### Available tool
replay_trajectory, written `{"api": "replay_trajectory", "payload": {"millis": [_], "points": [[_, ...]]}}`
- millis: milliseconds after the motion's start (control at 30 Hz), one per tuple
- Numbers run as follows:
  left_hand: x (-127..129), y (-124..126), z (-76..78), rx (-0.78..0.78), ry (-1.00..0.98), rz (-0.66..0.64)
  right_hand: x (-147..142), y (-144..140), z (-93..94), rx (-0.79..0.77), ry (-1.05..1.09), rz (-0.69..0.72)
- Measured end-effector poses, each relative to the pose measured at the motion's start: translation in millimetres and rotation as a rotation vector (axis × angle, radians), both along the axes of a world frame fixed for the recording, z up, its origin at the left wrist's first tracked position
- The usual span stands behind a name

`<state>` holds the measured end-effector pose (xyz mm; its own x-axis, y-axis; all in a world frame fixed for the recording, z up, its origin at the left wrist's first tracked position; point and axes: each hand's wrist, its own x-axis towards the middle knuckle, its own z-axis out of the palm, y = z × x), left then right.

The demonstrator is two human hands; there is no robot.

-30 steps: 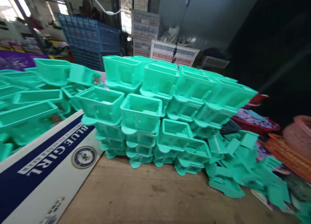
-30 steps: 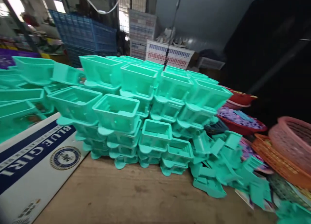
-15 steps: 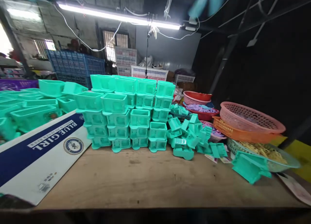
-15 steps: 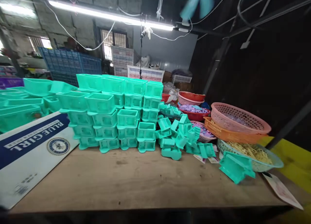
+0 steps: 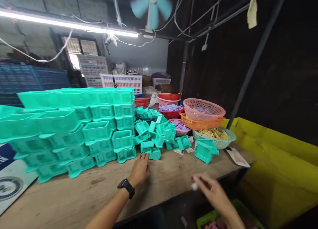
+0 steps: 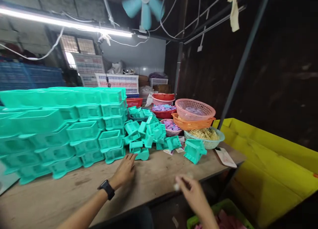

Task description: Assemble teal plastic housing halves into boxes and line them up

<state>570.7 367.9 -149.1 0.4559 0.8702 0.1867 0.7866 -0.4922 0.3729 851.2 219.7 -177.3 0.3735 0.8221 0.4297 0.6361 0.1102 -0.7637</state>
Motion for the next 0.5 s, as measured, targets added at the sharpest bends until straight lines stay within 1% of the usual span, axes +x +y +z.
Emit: {"api": "replay_trajectory", "payload": {"millis": [100, 133, 167, 200, 267, 333, 433, 500], "points": [[11, 16, -9.0, 0.020, 0.040, 0.058, 61, 30, 13.8, -0.012, 0.011, -0.353], [12, 19, -10.3, 0.027, 0.045, 0.078, 76, 42, 17.3, -0.011, 0.000, -0.433], [14, 20, -10.4, 0.031, 0.047, 0.097, 87, 54, 20.2, -0.014, -0.018, -0.477], [15, 20, -9.5, 0.033, 0.045, 0.112, 94, 65, 22.6, -0.025, -0.040, -0.491], [16, 15, -5.2, 0.030, 0.034, 0.127, 102, 85, 26.3, -0.068, -0.086, -0.474], [12, 4, 0.6, 0.028, 0.019, 0.124, 105, 98, 29.2, -0.135, -0.123, -0.444], [-3, -25, 6.9, 0.027, 0.030, 0.121, 106, 107, 28.1, -0.220, -0.158, -0.409], [-19, -50, 6.8, 0.030, 0.072, 0.136, 101, 106, 19.2, -0.254, -0.156, -0.376]]}}
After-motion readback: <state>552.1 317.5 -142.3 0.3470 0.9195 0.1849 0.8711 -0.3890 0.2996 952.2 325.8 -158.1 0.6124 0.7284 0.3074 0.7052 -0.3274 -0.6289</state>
